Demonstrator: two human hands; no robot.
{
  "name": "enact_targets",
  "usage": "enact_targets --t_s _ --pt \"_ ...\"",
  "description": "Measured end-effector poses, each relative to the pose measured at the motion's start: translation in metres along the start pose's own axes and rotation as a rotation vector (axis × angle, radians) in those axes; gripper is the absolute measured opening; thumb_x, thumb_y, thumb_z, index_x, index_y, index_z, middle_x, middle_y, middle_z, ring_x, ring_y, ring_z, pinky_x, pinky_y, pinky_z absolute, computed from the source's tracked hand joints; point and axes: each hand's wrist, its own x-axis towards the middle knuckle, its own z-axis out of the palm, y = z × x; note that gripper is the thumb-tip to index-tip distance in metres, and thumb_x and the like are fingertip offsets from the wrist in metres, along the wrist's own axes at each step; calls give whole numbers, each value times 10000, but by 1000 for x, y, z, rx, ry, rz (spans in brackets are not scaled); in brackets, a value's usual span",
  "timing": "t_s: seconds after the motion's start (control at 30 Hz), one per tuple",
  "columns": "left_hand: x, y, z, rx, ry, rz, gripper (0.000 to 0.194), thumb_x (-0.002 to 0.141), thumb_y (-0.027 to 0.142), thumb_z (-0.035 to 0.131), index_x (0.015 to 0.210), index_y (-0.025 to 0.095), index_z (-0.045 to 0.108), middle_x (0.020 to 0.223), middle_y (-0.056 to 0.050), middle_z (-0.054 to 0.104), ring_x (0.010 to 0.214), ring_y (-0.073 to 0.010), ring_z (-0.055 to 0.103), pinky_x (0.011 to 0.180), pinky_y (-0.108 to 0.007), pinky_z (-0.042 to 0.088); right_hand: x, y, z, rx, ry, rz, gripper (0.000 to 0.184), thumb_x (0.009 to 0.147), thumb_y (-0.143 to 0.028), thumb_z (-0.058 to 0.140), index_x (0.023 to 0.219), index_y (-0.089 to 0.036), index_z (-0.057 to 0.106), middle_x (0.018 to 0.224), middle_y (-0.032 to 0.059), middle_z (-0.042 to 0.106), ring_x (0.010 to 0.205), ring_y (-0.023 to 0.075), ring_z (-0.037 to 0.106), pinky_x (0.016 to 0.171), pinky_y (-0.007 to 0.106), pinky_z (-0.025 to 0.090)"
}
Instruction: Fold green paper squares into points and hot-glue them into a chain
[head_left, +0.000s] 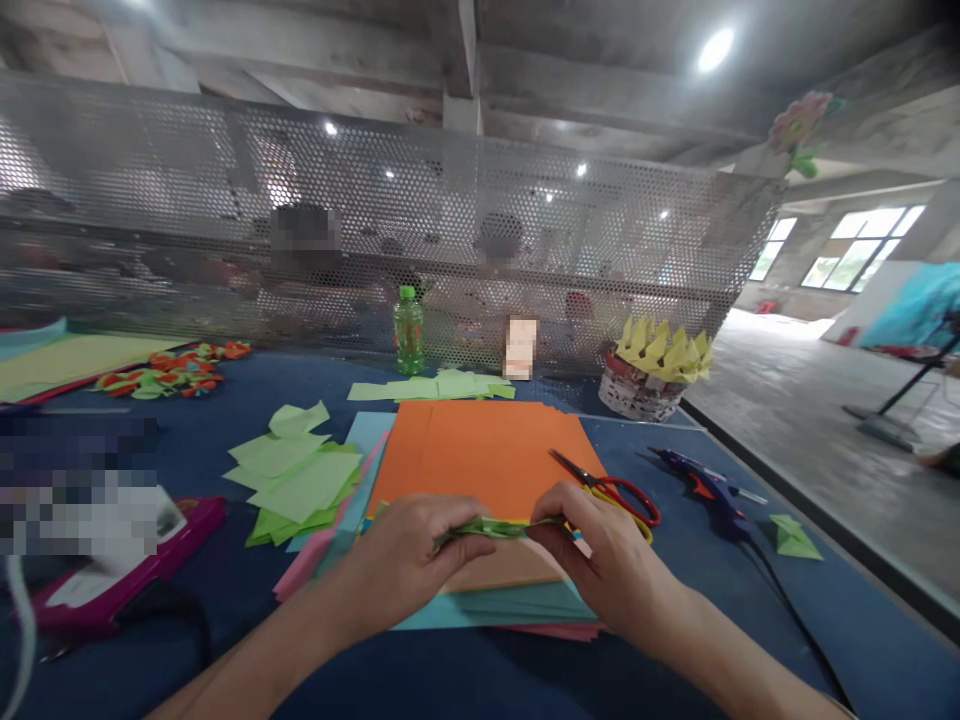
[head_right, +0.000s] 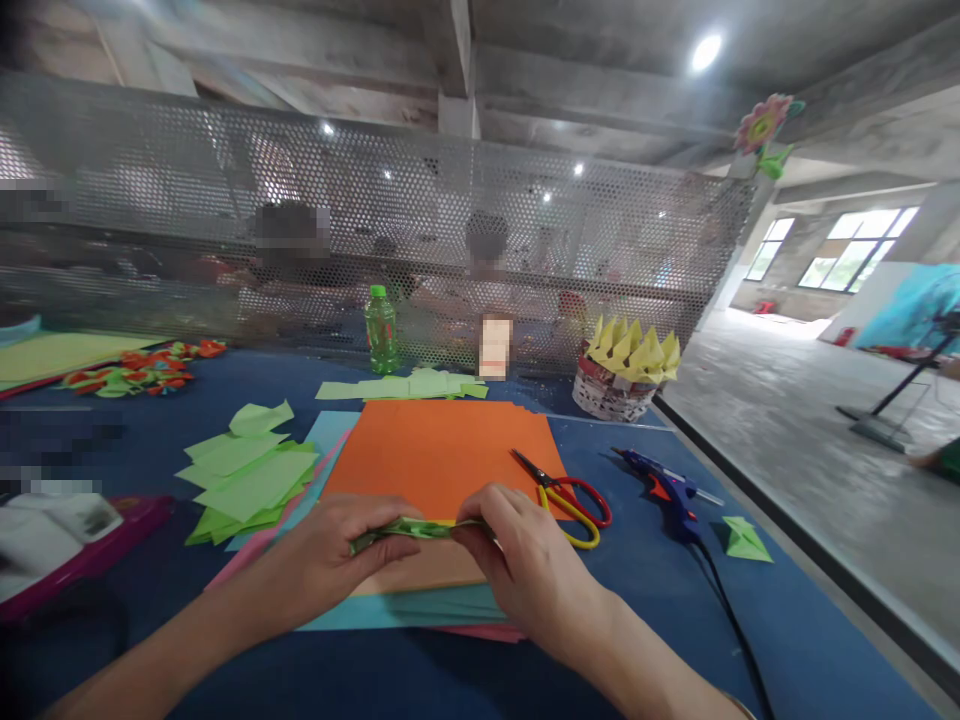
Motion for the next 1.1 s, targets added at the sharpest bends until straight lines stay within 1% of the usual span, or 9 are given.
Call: enact_targets --t_s 0.23,0.33,0.43,0.53,0.63,0.83,1.1 --pt "1 3 0 26 -24 -13 283 1012 435 512 1071 223 688 812 -13 690 727 -172 640 669 -231 414 3 -3 -2 0 -24 -3 100 975 -150 541 898 -212 557 797 2 659 693 139 622 633 223 439" --pt "1 4 0 23 -28 -23 286 1010 442 514 1057 220 688 802 -11 682 708 -171 634 654 -231 410 3 -4 -2 -3 -19 17 88 974 -158 541 907 -209 567 803 10 668 704 146 633 636 230 443" --pt "1 4 -1 11 -23 -5 299 1015 448 497 1030 216 684 783 -11 676 689 -168 624 638 -231 407 2 -3 0 11 0 58 77 966 -155 554 921 -213 575 807 7 678 721 147 645 646 232 450" --pt "1 5 -1 8 -13 4 304 1019 452 488 1054 219 680 793 -14 677 696 -167 621 649 -234 409 1 -2 1 21 4 70 74 966 -160 557 921 -214 578 798 2 682 715 144 647 645 230 452" --pt "1 4 0 3 -25 -14 309 1019 458 492 1068 218 681 792 -10 672 689 -162 616 641 -231 402 1 -2 1 24 -2 69 74 964 -162 556 916 -210 585 793 4 686 698 140 644 635 226 454" --pt "0 4 -1 -1 -31 -27 338 1016 482 488 1010 211 690 749 -3 654 658 -158 599 613 -229 389 1 -1 4 -4 11 96 57 958 -176 566 923 -208 599 800 5 699 678 134 642 617 222 453" --pt "0 5 0 8 -38 -12 336 1018 461 482 964 208 697 729 -1 643 638 -151 588 601 -229 385 1 -6 3 -40 40 66 65 945 -165 568 907 -210 595 763 -1 687 648 128 631 602 215 449"
